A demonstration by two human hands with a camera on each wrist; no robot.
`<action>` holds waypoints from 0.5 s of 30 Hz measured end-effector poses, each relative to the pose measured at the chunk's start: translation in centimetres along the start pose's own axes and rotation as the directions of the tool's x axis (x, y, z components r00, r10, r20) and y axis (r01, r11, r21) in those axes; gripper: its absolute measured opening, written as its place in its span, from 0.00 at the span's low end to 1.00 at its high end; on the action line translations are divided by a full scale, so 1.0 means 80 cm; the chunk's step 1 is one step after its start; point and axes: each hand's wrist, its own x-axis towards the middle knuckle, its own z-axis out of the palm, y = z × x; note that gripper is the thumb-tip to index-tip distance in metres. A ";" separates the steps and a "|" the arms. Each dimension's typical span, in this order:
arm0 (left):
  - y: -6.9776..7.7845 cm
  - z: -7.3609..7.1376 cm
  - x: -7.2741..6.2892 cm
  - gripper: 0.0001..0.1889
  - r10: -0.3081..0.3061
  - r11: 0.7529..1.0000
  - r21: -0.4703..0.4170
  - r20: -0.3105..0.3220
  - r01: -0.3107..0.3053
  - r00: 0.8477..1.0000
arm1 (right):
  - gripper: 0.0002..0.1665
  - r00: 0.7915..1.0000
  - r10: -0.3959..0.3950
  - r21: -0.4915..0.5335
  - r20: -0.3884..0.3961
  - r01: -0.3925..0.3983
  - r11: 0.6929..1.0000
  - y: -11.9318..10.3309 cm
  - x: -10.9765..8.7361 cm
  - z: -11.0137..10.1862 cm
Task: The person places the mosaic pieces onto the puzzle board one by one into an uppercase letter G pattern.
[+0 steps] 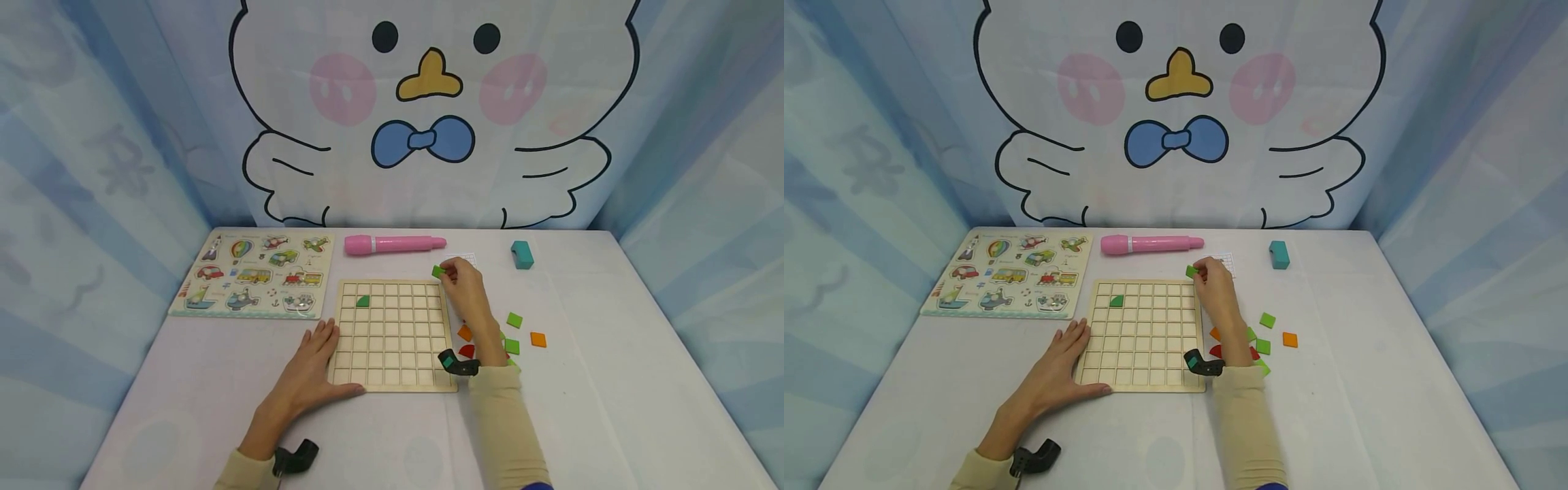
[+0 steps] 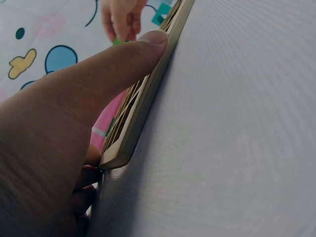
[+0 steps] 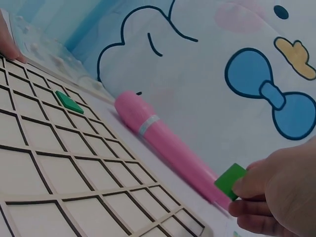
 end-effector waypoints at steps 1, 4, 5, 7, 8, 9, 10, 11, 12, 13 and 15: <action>0.000 0.000 0.000 0.65 0.000 1.000 0.001 0.003 0.000 1.000 | 0.12 1.000 -0.009 0.001 0.008 0.009 1.000 -0.001 0.000 0.002; 0.000 0.000 0.000 0.65 0.000 1.000 0.002 0.006 0.000 1.000 | 0.12 0.999 -0.028 0.007 0.039 0.028 1.000 -0.008 -0.001 0.008; 0.000 0.000 0.000 0.65 0.002 1.000 0.004 0.003 -0.002 1.000 | 0.12 0.998 -0.028 0.009 0.053 0.028 1.000 -0.009 -0.001 0.010; 0.000 0.000 -0.001 0.65 0.012 1.000 0.008 -0.009 -0.012 1.000 | 0.12 0.997 -0.030 0.001 0.075 0.030 1.000 -0.013 -0.002 0.014; 0.000 0.000 -0.001 0.65 0.015 1.000 0.009 -0.014 -0.015 1.000 | 0.12 0.996 -0.031 -0.002 0.084 0.032 0.999 -0.015 -0.003 0.016; 0.000 0.000 -0.001 0.66 0.017 1.000 0.009 -0.019 -0.017 1.000 | 0.12 0.995 -0.031 -0.004 0.092 0.031 1.000 -0.017 -0.003 0.018; 0.000 0.000 -0.001 0.66 0.020 1.000 0.010 -0.024 -0.019 1.000 | 0.12 0.994 -0.031 -0.007 0.100 0.032 0.999 -0.018 -0.004 0.021; 0.000 0.000 -0.002 0.66 0.022 1.000 0.012 -0.027 -0.021 0.999 | 0.12 0.994 -0.033 -0.015 0.107 0.034 0.999 -0.020 -0.004 0.023; -0.001 0.000 -0.002 0.66 0.024 1.000 0.012 -0.030 -0.023 0.999 | 0.12 0.993 -0.037 -0.019 0.111 0.039 0.999 -0.022 -0.005 0.025; -0.001 0.000 -0.002 0.66 0.023 1.000 0.012 -0.032 -0.023 0.999 | 0.12 0.992 -0.043 -0.026 0.117 0.046 0.999 -0.024 -0.005 0.027; -0.001 0.000 -0.002 0.66 0.021 1.000 0.010 -0.030 -0.021 0.999 | 0.11 0.990 -0.050 -0.040 0.130 0.055 0.998 -0.028 -0.005 0.031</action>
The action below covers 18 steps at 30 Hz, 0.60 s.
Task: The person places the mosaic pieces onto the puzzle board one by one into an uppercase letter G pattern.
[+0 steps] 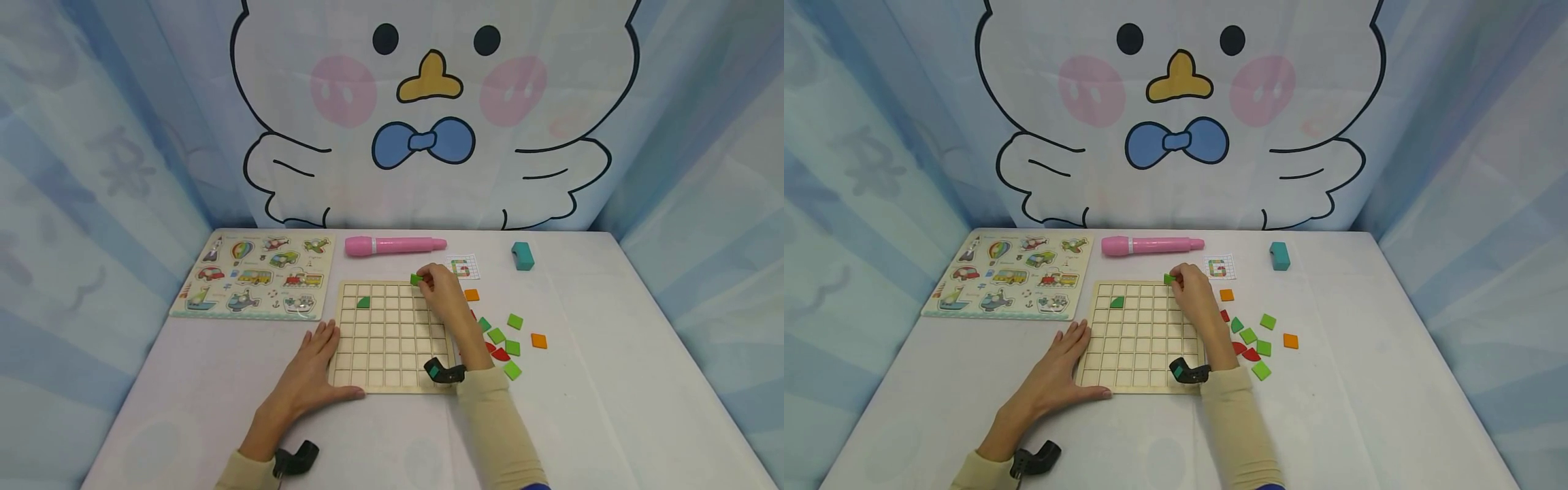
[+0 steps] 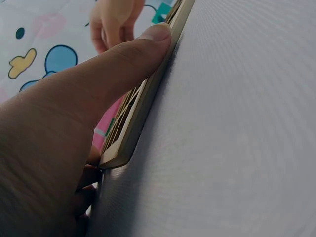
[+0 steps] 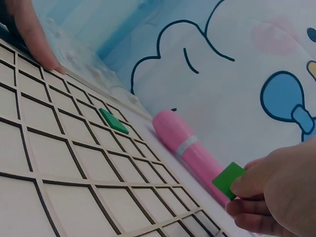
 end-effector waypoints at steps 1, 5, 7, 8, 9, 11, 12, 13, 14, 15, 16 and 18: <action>0.000 0.000 0.000 0.66 0.000 1.000 0.000 0.001 0.000 1.000 | 0.11 1.000 -0.006 -0.010 0.006 0.006 1.000 -0.002 0.000 0.002; 0.001 -0.001 0.000 0.66 -0.007 1.000 -0.003 0.011 0.007 1.000 | 0.10 1.000 -0.013 -0.019 0.027 0.013 1.000 -0.009 0.000 0.011; 0.001 -0.001 0.000 0.66 -0.011 1.000 -0.003 0.017 0.011 1.000 | 0.10 0.999 -0.014 -0.014 0.036 0.014 1.000 -0.013 -0.001 0.015; 0.001 -0.001 0.000 0.66 -0.012 1.000 -0.005 0.019 0.012 1.000 | 0.10 0.999 -0.016 -0.013 0.040 0.017 1.000 -0.015 -0.002 0.017; 0.001 -0.001 0.000 0.67 -0.014 1.000 -0.005 0.020 0.014 1.000 | 0.09 0.999 -0.022 -0.012 0.043 0.023 1.000 -0.016 -0.002 0.019; 0.001 -0.001 0.000 0.66 -0.012 1.000 -0.004 0.020 0.012 1.000 | 0.09 0.998 -0.036 -0.017 0.051 0.037 0.999 -0.019 -0.003 0.024; 0.001 -0.001 0.000 0.66 -0.011 1.000 -0.002 0.018 0.011 1.000 | 0.09 0.998 -0.041 -0.017 0.055 0.042 0.999 -0.021 -0.004 0.026; 0.001 -0.001 0.000 0.66 -0.009 1.000 -0.001 0.017 0.009 1.000 | 0.09 0.997 -0.050 -0.020 0.058 0.051 0.999 -0.023 -0.004 0.028; 0.000 -0.001 0.000 0.67 -0.009 1.000 0.000 0.016 0.009 1.000 | 0.09 0.996 -0.060 -0.020 0.061 0.061 0.998 -0.025 -0.005 0.029; 0.000 -0.001 0.000 0.67 -0.008 1.000 0.001 0.016 0.008 1.000 | 0.09 0.996 -0.067 -0.019 0.065 0.068 0.997 -0.026 -0.005 0.031; 0.000 0.000 0.000 0.66 -0.008 1.000 0.001 0.016 0.008 1.000 | 0.09 0.995 -0.074 -0.018 0.068 0.075 0.997 -0.028 -0.006 0.033; 0.001 -0.001 0.000 0.66 -0.010 1.000 0.000 0.017 0.010 1.000 | 0.08 0.994 -0.085 -0.015 0.073 0.087 0.996 -0.030 -0.006 0.036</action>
